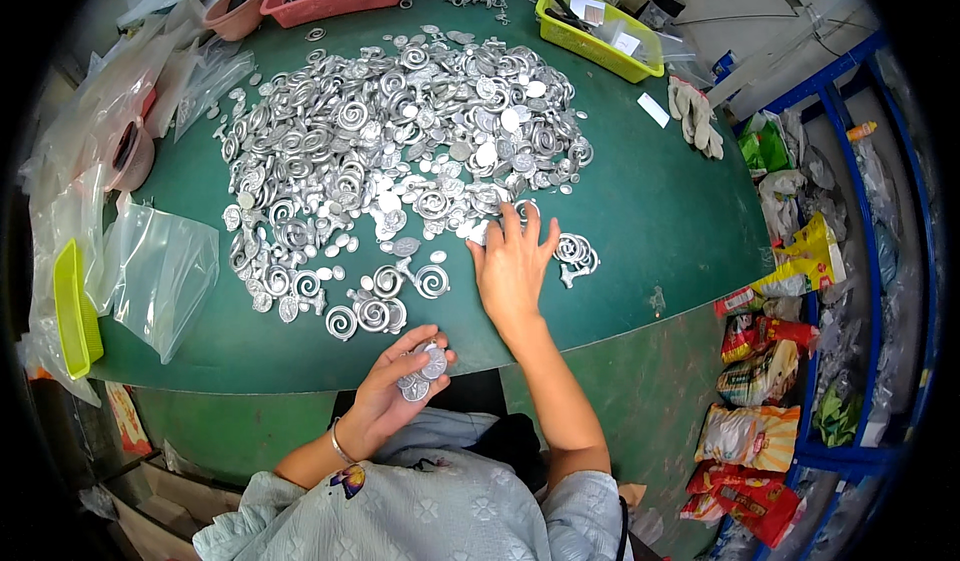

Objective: The person sorts through a large pile of metallic decorative items on a workstation, picking out individual pieces and placing them into clear plastic bags.

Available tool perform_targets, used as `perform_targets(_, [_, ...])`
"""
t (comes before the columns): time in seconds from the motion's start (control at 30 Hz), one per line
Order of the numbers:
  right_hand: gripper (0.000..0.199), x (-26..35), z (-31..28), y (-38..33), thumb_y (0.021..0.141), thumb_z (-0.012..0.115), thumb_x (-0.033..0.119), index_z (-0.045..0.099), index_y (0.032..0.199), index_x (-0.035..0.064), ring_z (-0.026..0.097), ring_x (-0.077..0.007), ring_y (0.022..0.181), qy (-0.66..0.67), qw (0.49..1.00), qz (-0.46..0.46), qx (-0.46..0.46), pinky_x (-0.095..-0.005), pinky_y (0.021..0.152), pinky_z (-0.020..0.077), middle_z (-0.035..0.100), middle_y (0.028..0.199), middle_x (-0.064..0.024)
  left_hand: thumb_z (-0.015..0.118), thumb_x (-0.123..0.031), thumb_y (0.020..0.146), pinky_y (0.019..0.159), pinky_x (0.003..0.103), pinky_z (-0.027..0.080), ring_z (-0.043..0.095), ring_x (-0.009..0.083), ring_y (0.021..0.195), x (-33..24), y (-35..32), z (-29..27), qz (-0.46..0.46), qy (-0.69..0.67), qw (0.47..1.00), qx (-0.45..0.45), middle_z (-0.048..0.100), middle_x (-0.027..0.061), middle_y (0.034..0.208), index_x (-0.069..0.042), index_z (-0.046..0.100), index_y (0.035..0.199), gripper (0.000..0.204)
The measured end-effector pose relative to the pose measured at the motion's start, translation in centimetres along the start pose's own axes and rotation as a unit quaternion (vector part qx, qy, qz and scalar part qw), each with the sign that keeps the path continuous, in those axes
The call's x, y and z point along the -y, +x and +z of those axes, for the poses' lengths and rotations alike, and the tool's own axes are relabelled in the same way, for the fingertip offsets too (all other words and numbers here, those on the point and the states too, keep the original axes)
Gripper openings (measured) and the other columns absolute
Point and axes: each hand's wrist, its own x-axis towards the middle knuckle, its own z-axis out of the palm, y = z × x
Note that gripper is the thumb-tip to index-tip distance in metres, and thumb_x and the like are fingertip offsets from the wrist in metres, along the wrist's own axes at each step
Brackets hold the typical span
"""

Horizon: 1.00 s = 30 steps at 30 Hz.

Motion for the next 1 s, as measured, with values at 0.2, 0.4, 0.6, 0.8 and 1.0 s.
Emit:
perform_targets(0.2, [0.027,-1.5,0.7,-0.8,0.069,0.076,0.015,0.058,0.086,0.0047,0.047,-0.0297,0.113,0.099,0.994,0.019,-0.047,-0.0553,0.101,0.0241,0.057,0.106,-0.0078,0.057,-0.002,0.088,0.085,0.035,0.049,0.055,0.0235,0.107,-0.3,-0.1,0.3,0.019,-0.003,1.000,-0.006,0.055,0.0090,0.115,-0.003,0.048,0.129,0.042])
perform_targets(0.4, [0.022,0.4,-1.0,-1.1,0.070,0.075,0.005,0.059,0.085,0.0054,0.055,-0.0238,0.080,0.247,0.965,0.035,-0.082,-0.0451,0.093,0.0321,0.061,0.074,-0.0057,0.056,-0.009,0.091,0.094,0.039,0.046,0.054,0.0228,0.111,-0.4,-0.1,0.0,0.046,0.006,0.999,0.003,0.055,0.0086,0.118,-0.003,0.045,0.132,0.043])
perform_targets(0.6, [0.018,6.6,-4.7,-3.3,0.073,0.073,-0.002,0.062,0.087,0.0001,0.053,-0.0115,0.072,0.593,0.785,0.136,0.116,-0.0262,0.070,0.0437,0.063,0.081,-0.0054,0.046,-0.035,0.097,0.094,0.042,0.046,0.053,0.0199,0.114,-0.5,0.2,-0.7,0.094,-0.026,0.993,0.061,0.053,0.0066,0.126,-0.004,0.044,0.133,0.048])
perform_targets(0.8, [0.004,6.6,-4.6,-2.4,0.080,0.062,-0.003,0.063,0.084,-0.0025,0.055,-0.0185,0.081,0.529,0.845,0.065,0.042,-0.0285,0.077,0.0434,0.062,0.085,-0.0096,0.057,-0.019,0.092,0.067,0.028,0.053,0.062,0.0174,0.096,-3.8,-2.8,-1.9,0.117,0.038,0.992,-0.024,0.058,0.0091,0.116,-0.007,0.050,0.130,0.040])
perform_targets(1.0, [0.011,6.2,-3.4,-3.3,0.085,0.059,-0.002,0.061,0.096,-0.0027,0.057,-0.0127,0.080,0.558,0.812,0.095,0.145,-0.0245,0.076,0.0440,0.061,0.084,-0.0064,0.058,-0.013,0.089,0.059,0.026,0.054,0.062,0.0207,0.089,-11.5,-6.7,-4.6,0.328,-0.049,0.931,-0.149,0.059,0.0103,0.106,-0.003,0.052,0.120,0.032])
